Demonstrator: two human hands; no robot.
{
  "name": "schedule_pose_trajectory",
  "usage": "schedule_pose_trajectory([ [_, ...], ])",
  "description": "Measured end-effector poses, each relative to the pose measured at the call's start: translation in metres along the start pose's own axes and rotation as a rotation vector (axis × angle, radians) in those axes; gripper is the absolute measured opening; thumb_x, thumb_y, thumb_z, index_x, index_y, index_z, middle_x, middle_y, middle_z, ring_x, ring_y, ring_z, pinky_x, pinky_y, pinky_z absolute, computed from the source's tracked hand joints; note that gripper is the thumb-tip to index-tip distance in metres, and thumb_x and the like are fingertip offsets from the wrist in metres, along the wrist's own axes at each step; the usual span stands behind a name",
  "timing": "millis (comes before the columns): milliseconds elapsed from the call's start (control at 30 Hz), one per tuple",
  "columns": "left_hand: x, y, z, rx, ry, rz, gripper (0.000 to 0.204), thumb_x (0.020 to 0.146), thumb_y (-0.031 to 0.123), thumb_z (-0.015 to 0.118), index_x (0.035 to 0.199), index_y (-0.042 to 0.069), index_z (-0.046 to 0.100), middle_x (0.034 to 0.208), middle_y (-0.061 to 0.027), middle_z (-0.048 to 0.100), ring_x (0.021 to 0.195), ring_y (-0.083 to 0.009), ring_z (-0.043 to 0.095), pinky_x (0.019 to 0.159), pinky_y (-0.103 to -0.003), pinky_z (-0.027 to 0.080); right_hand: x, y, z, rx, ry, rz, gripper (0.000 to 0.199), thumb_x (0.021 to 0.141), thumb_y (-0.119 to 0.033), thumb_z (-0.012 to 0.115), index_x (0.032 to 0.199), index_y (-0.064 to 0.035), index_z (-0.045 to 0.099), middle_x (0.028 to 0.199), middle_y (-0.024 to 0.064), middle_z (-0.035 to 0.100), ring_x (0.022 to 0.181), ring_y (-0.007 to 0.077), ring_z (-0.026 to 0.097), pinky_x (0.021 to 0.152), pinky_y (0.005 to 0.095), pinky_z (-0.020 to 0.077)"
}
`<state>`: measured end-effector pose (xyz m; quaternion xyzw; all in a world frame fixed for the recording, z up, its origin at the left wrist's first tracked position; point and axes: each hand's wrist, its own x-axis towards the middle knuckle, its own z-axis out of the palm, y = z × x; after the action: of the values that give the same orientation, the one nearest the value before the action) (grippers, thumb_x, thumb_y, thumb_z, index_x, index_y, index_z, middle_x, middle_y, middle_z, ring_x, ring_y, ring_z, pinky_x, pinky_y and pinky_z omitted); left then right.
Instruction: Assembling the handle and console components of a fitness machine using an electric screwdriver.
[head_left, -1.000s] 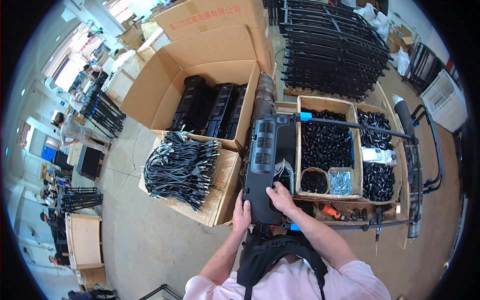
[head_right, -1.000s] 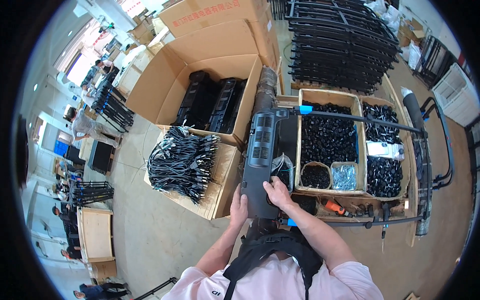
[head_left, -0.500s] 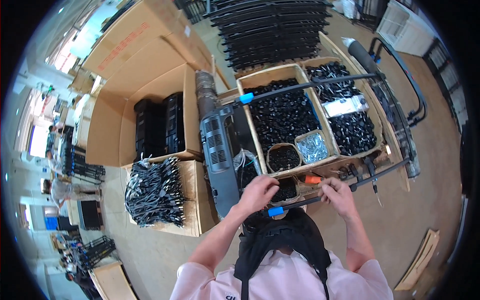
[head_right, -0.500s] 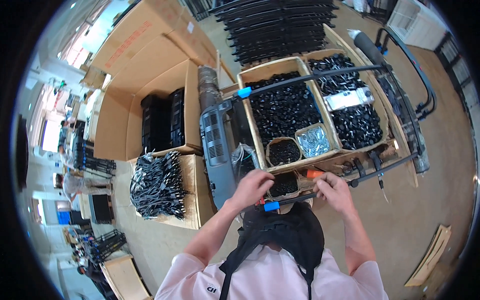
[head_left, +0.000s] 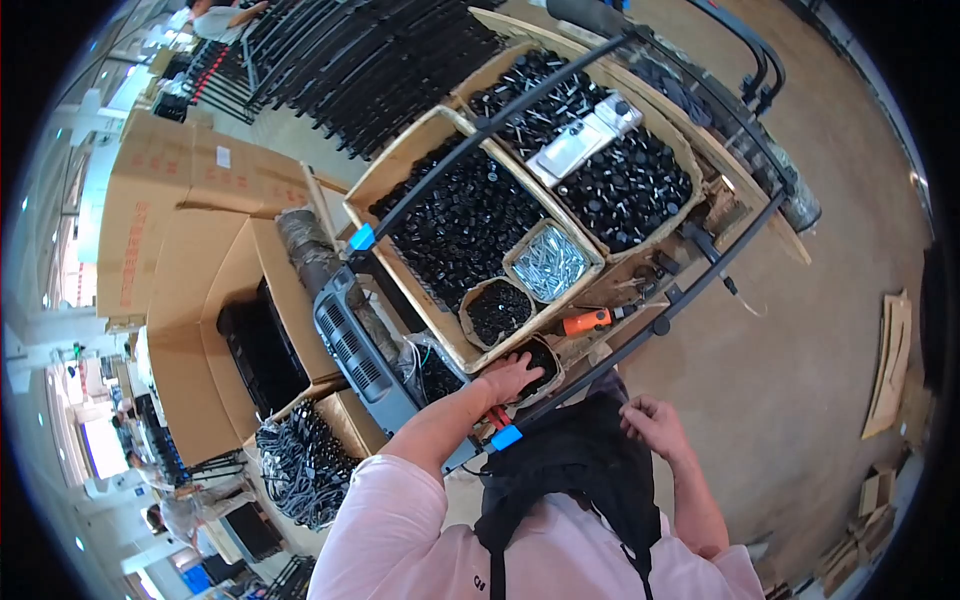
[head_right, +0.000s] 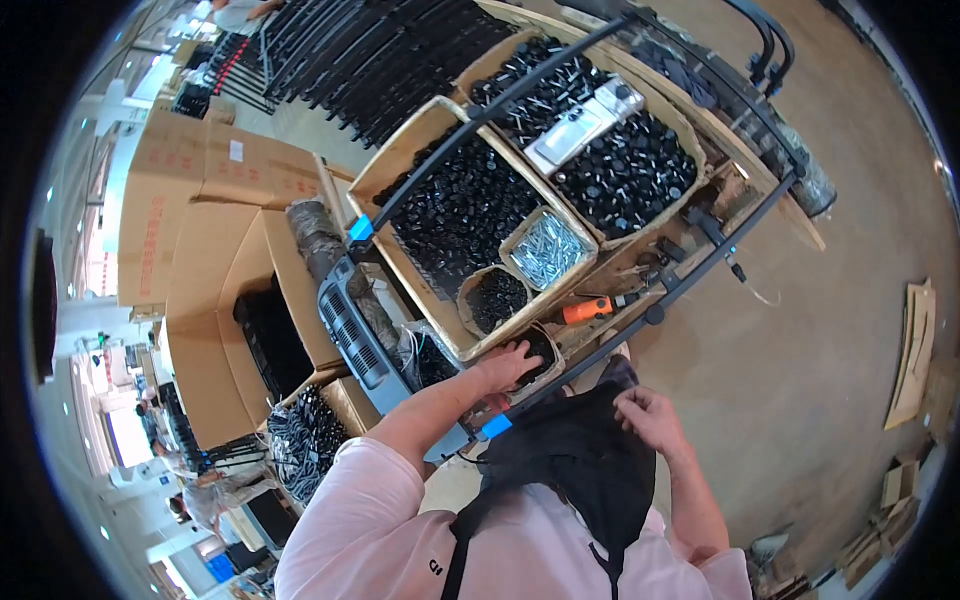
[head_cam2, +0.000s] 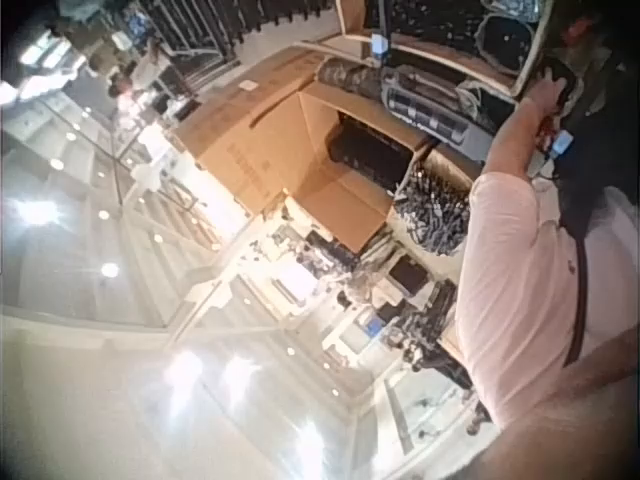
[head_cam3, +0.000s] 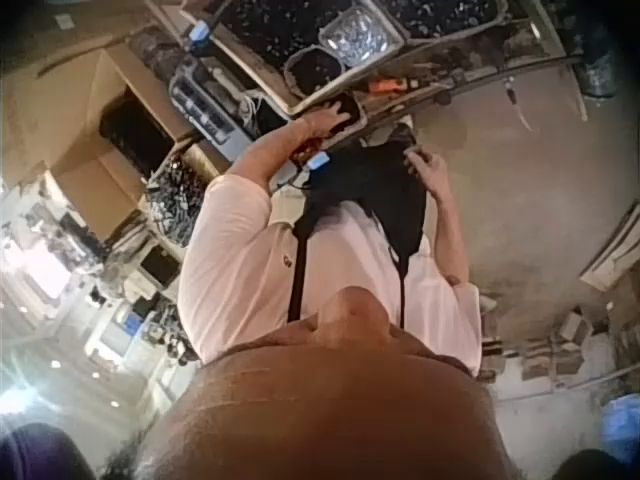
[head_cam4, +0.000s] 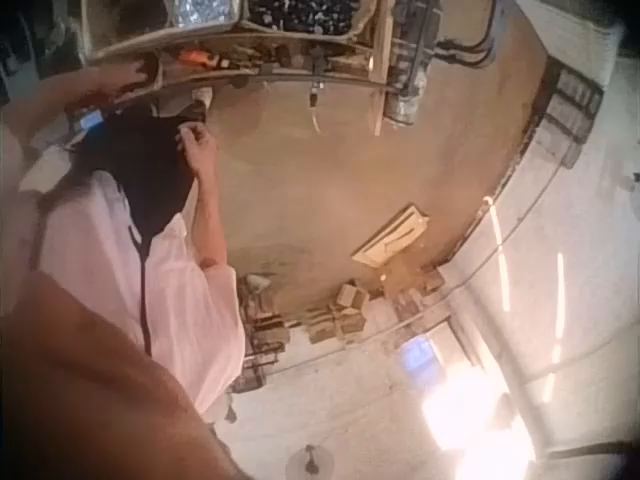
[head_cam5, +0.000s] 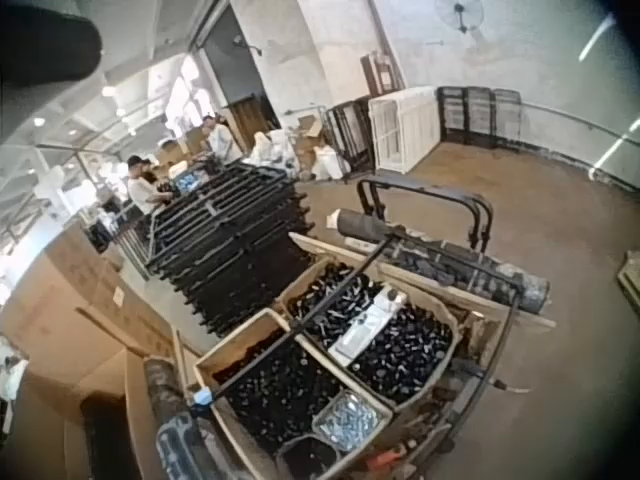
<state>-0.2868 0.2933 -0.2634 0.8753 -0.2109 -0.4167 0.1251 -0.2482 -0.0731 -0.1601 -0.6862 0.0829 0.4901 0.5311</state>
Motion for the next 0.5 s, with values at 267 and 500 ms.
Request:
schedule_pose_trajectory([
  [267,0.006,-0.005,0.029,-0.036,0.130,0.005,0.042,0.094,0.012,0.055,0.136,0.013,0.052,0.134,-0.0289,0.051,0.117,-0.0458,0.061,0.094,-0.052,0.056,0.137,0.044,0.035,0.161,0.145,0.101,0.024,0.100,-0.026,0.065,0.104,-0.0027,0.068,0.080,0.0030,0.069,0.063,0.0121,0.064,0.053,0.0277,0.0488],
  [500,0.011,-0.003,0.022,-0.080,0.118,0.010,0.024,0.095,0.012,0.052,0.118,0.004,0.056,0.126,-0.0235,0.053,0.113,-0.0401,0.064,0.087,-0.050,0.059,0.214,0.042,0.086,0.450,0.235,0.105,0.029,0.102,-0.024,0.063,0.117,0.0003,0.065,0.092,0.0074,0.071,0.069,0.0160,0.068,0.055,0.0292,0.0538],
])
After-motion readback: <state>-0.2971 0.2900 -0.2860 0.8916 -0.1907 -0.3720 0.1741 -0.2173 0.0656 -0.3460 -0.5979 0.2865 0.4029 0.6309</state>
